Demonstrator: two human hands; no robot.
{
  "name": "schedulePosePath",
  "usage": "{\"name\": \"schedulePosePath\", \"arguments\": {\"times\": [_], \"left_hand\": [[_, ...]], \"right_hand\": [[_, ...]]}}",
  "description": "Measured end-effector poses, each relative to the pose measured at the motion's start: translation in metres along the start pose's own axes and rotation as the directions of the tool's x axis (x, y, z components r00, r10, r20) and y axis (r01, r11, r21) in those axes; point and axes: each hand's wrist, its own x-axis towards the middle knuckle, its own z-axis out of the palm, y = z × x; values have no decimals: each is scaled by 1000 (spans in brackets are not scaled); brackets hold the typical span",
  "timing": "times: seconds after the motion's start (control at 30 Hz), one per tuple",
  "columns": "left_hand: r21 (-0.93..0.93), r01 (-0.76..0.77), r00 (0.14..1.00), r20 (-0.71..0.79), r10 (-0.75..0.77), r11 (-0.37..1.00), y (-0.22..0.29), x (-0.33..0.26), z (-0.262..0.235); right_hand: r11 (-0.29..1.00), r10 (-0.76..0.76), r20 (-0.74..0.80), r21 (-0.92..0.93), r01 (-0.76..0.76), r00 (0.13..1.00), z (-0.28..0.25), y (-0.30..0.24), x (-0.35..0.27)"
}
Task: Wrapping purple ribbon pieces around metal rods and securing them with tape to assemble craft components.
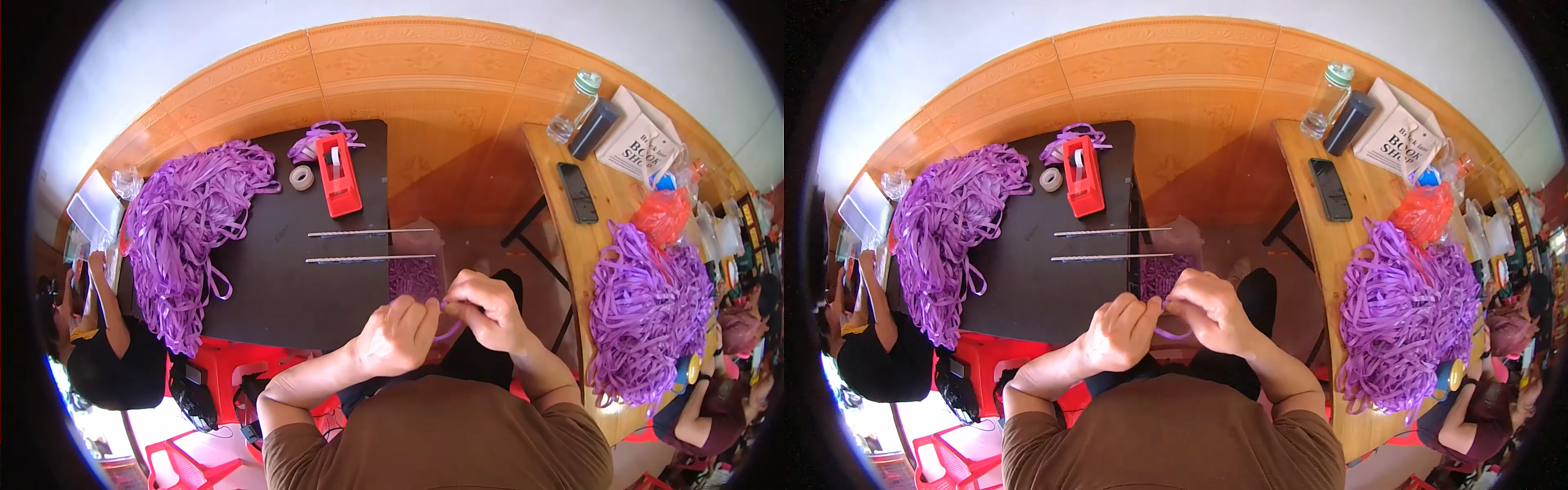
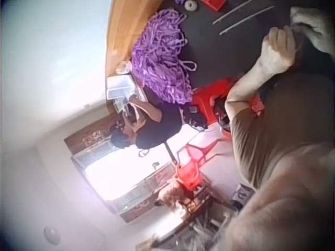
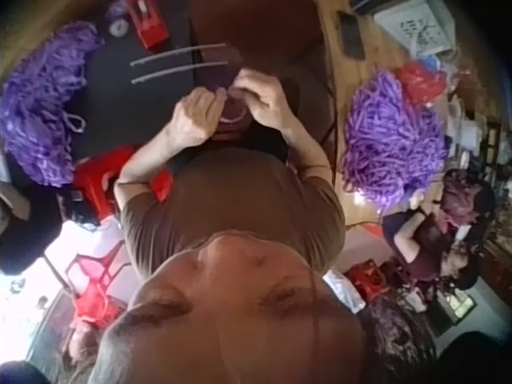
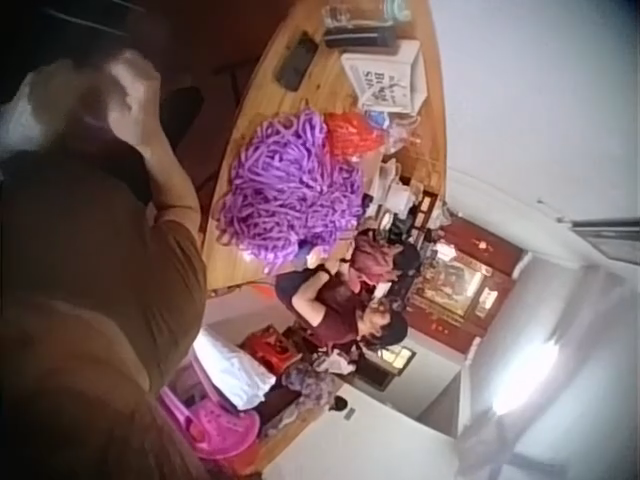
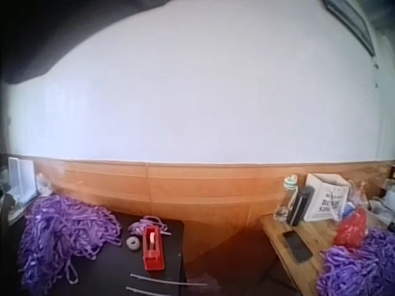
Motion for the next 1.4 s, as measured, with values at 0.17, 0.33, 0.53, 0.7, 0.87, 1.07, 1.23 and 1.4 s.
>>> {"name": "schedulePosePath", "arguments": {"times": [0.17, 0.33, 0.53, 0.7, 0.87, 1.07, 1.23, 1.4], "left_hand": [[-696, 631, 757, 457, -466, 343, -9, 6, -3], [-641, 740, 572, 759, -311, -202, -26, -2, 0], [-545, 656, 534, 824, -189, -521, -32, -5, 9], [-497, 649, 538, 835, -114, -577, -32, -6, 9], [-703, 677, 719, 566, -404, 220, -15, 1, -2], [-476, 353, 934, 133, -331, 806, -8, -7, 12], [-638, 769, 572, 648, -503, 52, -17, -6, 5], [-660, 749, 550, 674, -494, -67, -15, -9, 11]], "right_hand": [[983, 128, -2, 132, -127, 992, -1, 11, -3], [971, -193, 53, -131, 199, 980, -10, 13, 7], [955, -256, 104, -127, 268, 961, -10, 19, 10], [949, -282, 136, -106, 297, 950, -10, 20, 8], [958, -243, 124, -127, 258, 962, -7, 16, 4], [995, 0, 70, 95, -7, 998, -1, 20, 1], [993, -48, 20, -110, 50, 999, 1, 22, -3], [905, -218, -31, -380, 190, 975, 7, 40, -10]]}}
